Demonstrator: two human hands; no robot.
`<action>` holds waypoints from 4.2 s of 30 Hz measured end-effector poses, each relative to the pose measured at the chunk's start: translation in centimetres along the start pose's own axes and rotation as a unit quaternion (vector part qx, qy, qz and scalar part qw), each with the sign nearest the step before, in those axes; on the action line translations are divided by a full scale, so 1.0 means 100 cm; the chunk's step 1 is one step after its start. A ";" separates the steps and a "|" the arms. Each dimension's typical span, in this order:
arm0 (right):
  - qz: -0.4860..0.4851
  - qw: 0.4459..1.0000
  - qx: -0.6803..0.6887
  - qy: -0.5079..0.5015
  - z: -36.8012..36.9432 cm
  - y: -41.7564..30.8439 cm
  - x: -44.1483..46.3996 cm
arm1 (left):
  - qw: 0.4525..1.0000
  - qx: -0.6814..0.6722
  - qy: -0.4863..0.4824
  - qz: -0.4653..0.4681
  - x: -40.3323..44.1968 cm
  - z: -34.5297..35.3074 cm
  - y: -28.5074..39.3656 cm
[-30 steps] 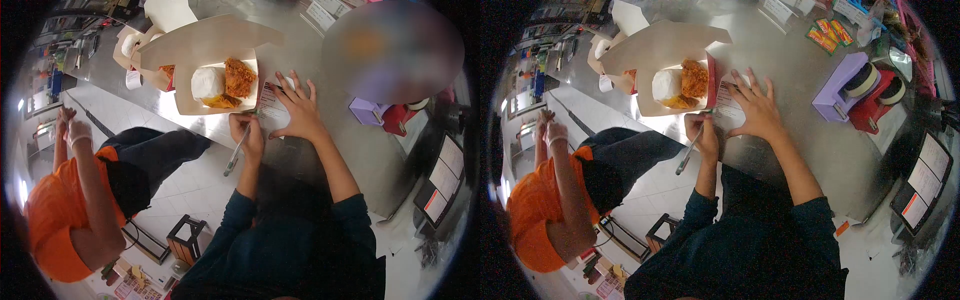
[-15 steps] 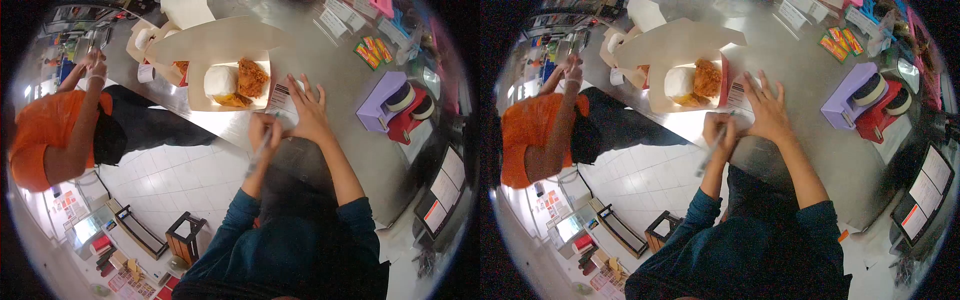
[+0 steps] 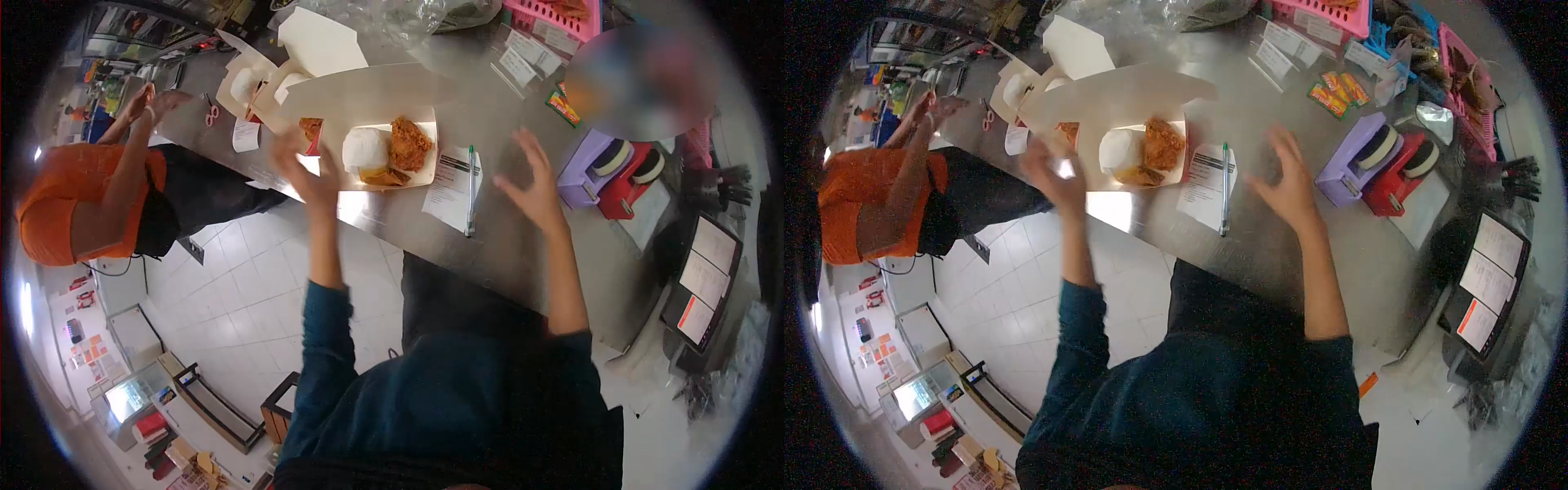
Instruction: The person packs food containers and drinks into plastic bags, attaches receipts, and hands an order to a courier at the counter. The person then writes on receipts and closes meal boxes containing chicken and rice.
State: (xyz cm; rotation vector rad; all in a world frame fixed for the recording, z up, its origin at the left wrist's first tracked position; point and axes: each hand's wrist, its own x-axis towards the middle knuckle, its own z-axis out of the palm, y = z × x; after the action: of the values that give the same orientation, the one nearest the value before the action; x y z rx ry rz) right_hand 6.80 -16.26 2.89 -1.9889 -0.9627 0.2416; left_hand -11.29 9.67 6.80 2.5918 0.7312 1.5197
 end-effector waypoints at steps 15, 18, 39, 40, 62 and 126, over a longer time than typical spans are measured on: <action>0.080 0.937 0.229 0.252 0.124 -0.086 0.126 | 0.896 -0.317 -0.152 -0.270 0.012 0.085 -0.043; 0.148 0.931 0.268 0.199 0.095 -0.094 0.125 | 0.921 -0.274 -0.245 -0.127 0.032 0.067 -0.030; 0.012 0.995 0.068 0.067 0.081 -0.028 0.039 | 0.829 -0.441 -0.287 -0.190 -0.028 0.060 -0.050; -0.004 0.996 0.070 0.057 0.077 -0.029 0.034 | 0.851 -0.385 -0.303 -0.190 -0.032 0.051 -0.042; -0.115 0.912 -0.332 -0.211 0.071 -0.037 0.031 | 0.831 -0.272 -0.477 0.095 -0.028 0.018 -0.054; 0.173 0.926 0.297 0.158 0.038 -0.028 -0.036 | 0.764 -0.481 -0.369 -0.219 0.002 0.030 0.103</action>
State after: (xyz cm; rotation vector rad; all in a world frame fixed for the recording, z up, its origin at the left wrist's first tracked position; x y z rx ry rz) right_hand 0.92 -15.54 2.14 -1.5485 -0.2719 0.3467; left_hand -4.90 1.20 8.24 1.7455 0.2731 0.4021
